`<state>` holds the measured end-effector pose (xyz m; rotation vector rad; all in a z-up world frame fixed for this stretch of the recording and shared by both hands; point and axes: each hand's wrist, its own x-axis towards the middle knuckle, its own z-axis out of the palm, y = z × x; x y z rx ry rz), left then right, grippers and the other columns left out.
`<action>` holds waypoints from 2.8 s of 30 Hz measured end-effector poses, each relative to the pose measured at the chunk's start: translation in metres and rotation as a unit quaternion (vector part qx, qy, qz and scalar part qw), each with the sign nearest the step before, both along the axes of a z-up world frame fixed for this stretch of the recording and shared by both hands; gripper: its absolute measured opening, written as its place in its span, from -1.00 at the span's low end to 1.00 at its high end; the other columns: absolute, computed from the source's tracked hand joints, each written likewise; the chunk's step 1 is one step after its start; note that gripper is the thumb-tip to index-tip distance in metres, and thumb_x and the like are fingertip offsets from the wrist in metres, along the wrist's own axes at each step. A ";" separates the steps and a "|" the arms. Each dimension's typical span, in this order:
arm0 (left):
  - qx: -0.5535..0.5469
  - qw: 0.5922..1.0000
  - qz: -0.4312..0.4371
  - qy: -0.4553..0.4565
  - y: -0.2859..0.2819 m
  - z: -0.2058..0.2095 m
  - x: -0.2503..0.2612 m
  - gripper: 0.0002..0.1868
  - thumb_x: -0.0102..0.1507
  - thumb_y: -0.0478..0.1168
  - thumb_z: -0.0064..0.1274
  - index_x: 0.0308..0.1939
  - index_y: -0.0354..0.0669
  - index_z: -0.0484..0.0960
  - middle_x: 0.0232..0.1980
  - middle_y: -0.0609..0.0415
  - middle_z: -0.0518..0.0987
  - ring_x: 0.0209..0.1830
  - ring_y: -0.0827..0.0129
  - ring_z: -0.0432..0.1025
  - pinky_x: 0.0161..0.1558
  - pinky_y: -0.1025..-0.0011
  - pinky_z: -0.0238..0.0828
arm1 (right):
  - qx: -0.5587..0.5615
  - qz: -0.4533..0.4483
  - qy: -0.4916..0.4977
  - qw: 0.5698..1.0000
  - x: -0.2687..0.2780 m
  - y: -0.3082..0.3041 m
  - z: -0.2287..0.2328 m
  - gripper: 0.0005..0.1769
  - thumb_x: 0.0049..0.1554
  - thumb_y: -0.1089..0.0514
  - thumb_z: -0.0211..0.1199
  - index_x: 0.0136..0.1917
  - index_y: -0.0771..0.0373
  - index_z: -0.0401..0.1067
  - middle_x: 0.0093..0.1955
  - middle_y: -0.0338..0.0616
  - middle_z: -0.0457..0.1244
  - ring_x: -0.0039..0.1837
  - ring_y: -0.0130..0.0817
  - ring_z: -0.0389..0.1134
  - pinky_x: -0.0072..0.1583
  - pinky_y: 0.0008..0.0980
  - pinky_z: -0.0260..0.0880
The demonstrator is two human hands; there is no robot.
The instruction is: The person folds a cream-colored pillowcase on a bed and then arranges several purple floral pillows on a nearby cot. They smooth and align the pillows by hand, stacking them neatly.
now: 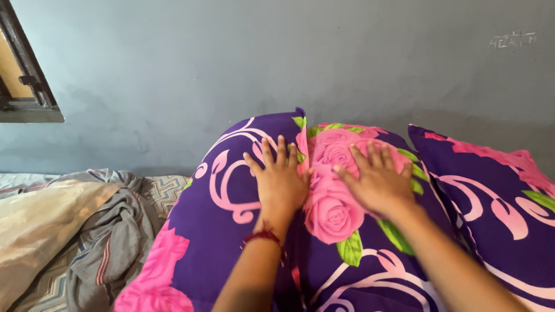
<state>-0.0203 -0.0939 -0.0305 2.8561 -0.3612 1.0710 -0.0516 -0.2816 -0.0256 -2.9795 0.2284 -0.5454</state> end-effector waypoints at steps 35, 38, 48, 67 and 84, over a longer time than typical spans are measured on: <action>0.000 0.984 -0.141 0.110 -0.132 -0.019 -0.028 -0.32 0.30 0.03 -0.25 0.53 0.07 0.18 0.63 0.10 0.04 0.65 0.11 -0.17 0.48 -0.24 -0.39 | 0.130 0.088 -0.085 0.984 -0.016 -0.084 -0.042 -0.20 0.24 -0.47 -0.28 0.61 -0.12 0.04 0.72 -0.15 -0.17 0.74 -0.15 -0.29 0.60 0.05 -0.32; -0.043 0.986 -0.136 0.089 -0.128 -0.022 -0.023 -0.40 0.39 0.04 -0.38 0.53 0.13 0.22 0.62 0.09 0.10 0.65 0.11 -0.10 0.50 -0.25 -0.34 | 0.130 0.085 -0.095 0.983 -0.004 -0.093 -0.047 -0.20 0.25 -0.46 -0.26 0.61 -0.09 0.05 0.72 -0.03 -0.20 0.72 0.00 -0.31 0.61 -0.06 -0.31; -0.160 0.978 -0.091 0.093 -0.094 -0.045 0.014 -0.34 0.39 0.15 -0.43 0.52 0.03 0.23 0.57 -0.09 0.18 0.52 -0.12 0.08 0.41 0.05 0.07 | 0.170 0.010 -0.054 0.984 0.006 -0.101 -0.049 -0.06 0.17 -0.56 -0.15 0.65 -0.10 -0.09 0.73 0.04 -0.30 0.69 0.16 -0.33 0.59 -0.02 -0.28; -0.119 0.961 -0.232 -0.091 -0.102 -0.029 0.020 -0.48 0.21 -0.10 0.03 0.16 -0.40 0.53 0.28 -0.25 0.50 0.39 -0.06 0.30 0.44 0.02 0.09 | 0.072 0.013 -0.105 0.992 0.014 -0.043 -0.028 -0.30 0.20 -0.21 -0.05 0.59 -0.22 0.03 0.70 -0.08 -0.19 0.67 -0.01 -0.22 0.44 0.47 -0.18; -0.175 0.974 -0.137 0.046 -0.086 -0.038 0.004 -0.38 0.32 0.11 -0.19 0.43 0.03 0.39 0.51 -0.01 0.30 0.50 -0.06 0.15 0.40 -0.01 0.08 | 0.057 -0.023 -0.010 0.998 -0.013 -0.034 -0.010 -0.20 0.18 -0.48 -0.15 0.62 -0.30 -0.05 0.73 -0.21 -0.33 0.71 -0.13 -0.39 0.46 0.56 -0.33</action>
